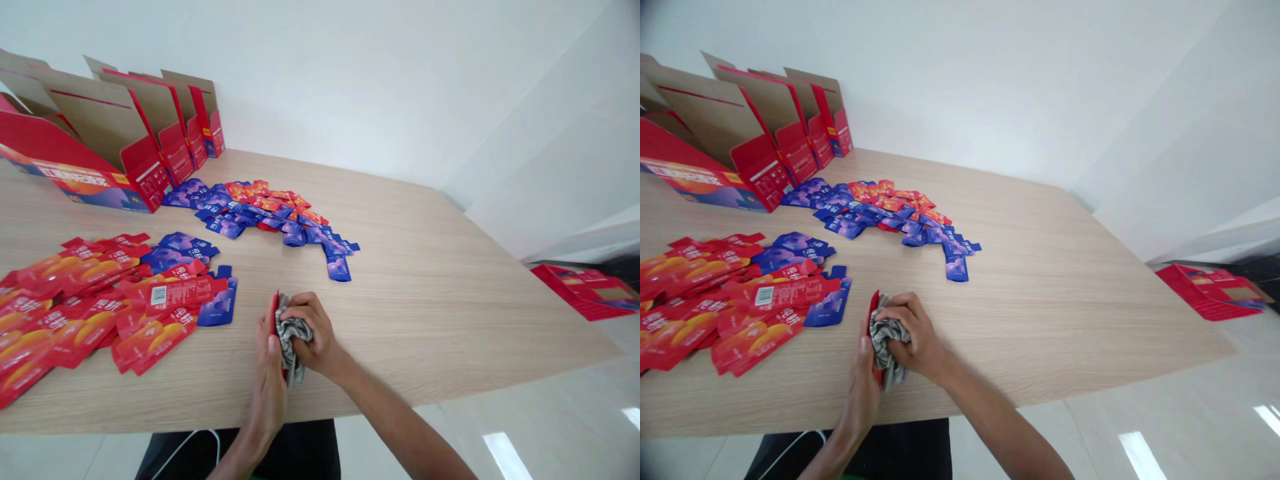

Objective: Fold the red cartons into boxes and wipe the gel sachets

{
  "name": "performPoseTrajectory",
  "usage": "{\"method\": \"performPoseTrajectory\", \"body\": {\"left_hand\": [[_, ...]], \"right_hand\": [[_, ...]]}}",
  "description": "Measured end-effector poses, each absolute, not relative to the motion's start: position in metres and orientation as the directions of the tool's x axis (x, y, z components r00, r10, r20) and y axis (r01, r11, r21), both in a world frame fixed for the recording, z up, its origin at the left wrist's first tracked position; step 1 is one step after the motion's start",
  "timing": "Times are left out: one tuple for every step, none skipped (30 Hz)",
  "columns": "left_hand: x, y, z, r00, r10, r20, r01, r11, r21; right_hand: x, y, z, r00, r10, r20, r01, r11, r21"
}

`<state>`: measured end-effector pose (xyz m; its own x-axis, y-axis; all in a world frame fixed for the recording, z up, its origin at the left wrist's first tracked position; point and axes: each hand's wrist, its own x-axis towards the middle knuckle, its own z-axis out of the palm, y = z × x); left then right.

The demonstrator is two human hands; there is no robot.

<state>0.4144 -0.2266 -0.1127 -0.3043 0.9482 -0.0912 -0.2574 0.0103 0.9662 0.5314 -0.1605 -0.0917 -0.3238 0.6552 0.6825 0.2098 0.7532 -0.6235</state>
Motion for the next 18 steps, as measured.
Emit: {"method": "performPoseTrajectory", "body": {"left_hand": [[0.419, -0.230, -0.113, -0.286, 0.954, -0.094, -0.258, 0.018, 0.966], [0.422, -0.231, -0.112, -0.276, 0.957, -0.095, -0.266, 0.019, 0.964], [0.424, -0.231, -0.111, -0.276, 0.956, -0.097, -0.280, 0.016, 0.960], [0.424, -0.230, -0.110, -0.286, 0.952, -0.108, -0.300, 0.018, 0.954], [0.423, -0.227, -0.108, -0.311, 0.942, -0.131, -0.325, 0.024, 0.945], [0.421, -0.223, -0.106, -0.343, 0.925, -0.161, -0.351, 0.032, 0.936], [0.418, -0.219, -0.104, -0.377, 0.907, -0.189, -0.376, 0.037, 0.926], [0.414, -0.214, -0.101, -0.412, 0.887, -0.210, -0.395, 0.033, 0.918], [0.409, -0.209, -0.098, -0.446, 0.867, -0.221, -0.406, 0.025, 0.914], [0.404, -0.205, -0.095, -0.478, 0.850, -0.221, -0.401, 0.013, 0.916], [0.399, -0.202, -0.091, -0.507, 0.835, -0.213, -0.383, 0.004, 0.924], [0.392, -0.199, -0.088, -0.531, 0.823, -0.203, -0.351, 0.003, 0.936], [0.385, -0.196, -0.086, -0.551, 0.813, -0.188, -0.309, 0.010, 0.951], [0.378, -0.193, -0.083, -0.559, 0.812, -0.167, -0.257, 0.022, 0.966], [0.370, -0.191, -0.082, -0.558, 0.818, -0.141, -0.203, 0.030, 0.979], [0.361, -0.187, -0.080, -0.544, 0.832, -0.110, -0.146, 0.035, 0.989], [0.352, -0.183, -0.079, -0.521, 0.850, -0.077, -0.087, 0.037, 0.996], [0.342, -0.178, -0.077, -0.496, 0.867, -0.043, -0.021, 0.038, 0.999]], "right_hand": [[0.532, -0.160, -0.089, -0.281, 0.661, 0.695, 0.214, 0.750, -0.626], [0.532, -0.159, -0.086, -0.260, 0.664, 0.701, 0.209, 0.747, -0.631], [0.532, -0.159, -0.084, -0.263, 0.667, 0.697, 0.197, 0.744, -0.638], [0.532, -0.159, -0.083, -0.286, 0.669, 0.686, 0.179, 0.741, -0.647], [0.531, -0.159, -0.083, -0.323, 0.669, 0.670, 0.159, 0.736, -0.658], [0.530, -0.159, -0.084, -0.369, 0.668, 0.646, 0.138, 0.727, -0.673], [0.529, -0.160, -0.085, -0.421, 0.662, 0.620, 0.115, 0.717, -0.687], [0.528, -0.160, -0.087, -0.476, 0.650, 0.593, 0.091, 0.707, -0.701], [0.527, -0.160, -0.089, -0.527, 0.632, 0.568, 0.068, 0.697, -0.713], [0.527, -0.160, -0.091, -0.577, 0.613, 0.539, 0.053, 0.686, -0.725], [0.527, -0.159, -0.093, -0.627, 0.593, 0.505, 0.046, 0.676, -0.735], [0.527, -0.158, -0.094, -0.675, 0.568, 0.471, 0.048, 0.670, -0.741], [0.528, -0.157, -0.095, -0.720, 0.539, 0.437, 0.054, 0.671, -0.739], [0.529, -0.156, -0.096, -0.761, 0.508, 0.404, 0.064, 0.678, -0.732], [0.530, -0.155, -0.096, -0.791, 0.478, 0.382, 0.070, 0.691, -0.720], [0.532, -0.153, -0.096, -0.811, 0.455, 0.369, 0.076, 0.707, -0.704], [0.534, -0.152, -0.095, -0.816, 0.446, 0.367, 0.085, 0.722, -0.687], [0.536, -0.150, -0.093, -0.811, 0.453, 0.371, 0.101, 0.732, -0.673]]}}
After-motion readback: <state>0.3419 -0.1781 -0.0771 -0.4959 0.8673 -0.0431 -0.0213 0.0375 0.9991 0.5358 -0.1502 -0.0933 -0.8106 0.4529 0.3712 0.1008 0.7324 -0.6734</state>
